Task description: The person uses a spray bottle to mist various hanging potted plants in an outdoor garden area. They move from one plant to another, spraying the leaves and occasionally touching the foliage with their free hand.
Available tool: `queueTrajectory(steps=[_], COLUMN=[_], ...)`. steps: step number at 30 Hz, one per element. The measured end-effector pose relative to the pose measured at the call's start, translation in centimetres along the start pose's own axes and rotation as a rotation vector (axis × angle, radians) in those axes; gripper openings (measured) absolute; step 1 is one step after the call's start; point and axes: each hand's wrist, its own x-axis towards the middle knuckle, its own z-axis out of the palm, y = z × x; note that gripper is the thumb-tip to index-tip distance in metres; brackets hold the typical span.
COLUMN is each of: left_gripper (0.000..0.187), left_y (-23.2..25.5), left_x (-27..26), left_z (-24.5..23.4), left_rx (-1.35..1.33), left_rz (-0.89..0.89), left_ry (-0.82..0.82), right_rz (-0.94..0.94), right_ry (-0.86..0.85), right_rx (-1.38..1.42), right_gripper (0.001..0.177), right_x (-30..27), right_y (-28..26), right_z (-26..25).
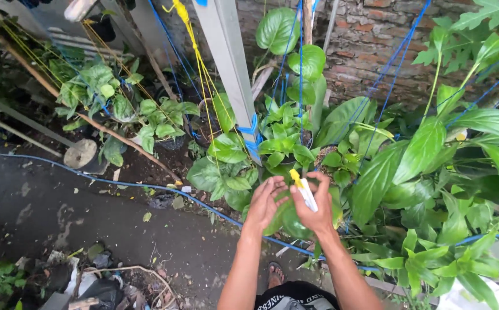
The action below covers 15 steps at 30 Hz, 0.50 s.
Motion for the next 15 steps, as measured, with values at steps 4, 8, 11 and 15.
queueTrajectory(steps=[4,8,11,15], left_gripper=[0.027,0.024,0.023,0.027], left_y=[3.2,4.4,4.6,5.1], left_x=[-0.1,0.6,0.8,0.1], left_z=[1.7,1.7,1.7,2.4], left_rx=[0.144,0.253,0.284,0.347], left_rz=[0.061,0.064,0.038,0.007], left_ry=[0.146,0.235,0.225,0.101], right_rz=[0.023,-0.021,-0.004,0.108], right_ry=[-0.046,0.004,0.098,-0.077], right_rx=[-0.047,-0.074,-0.072,-0.062], right_gripper=[0.067,0.067,0.053,0.083], right_x=[0.4,0.5,0.7,1.1], right_y=[-1.7,-0.4,1.3,-2.5], right_z=[-0.5,0.0,0.2,-0.2])
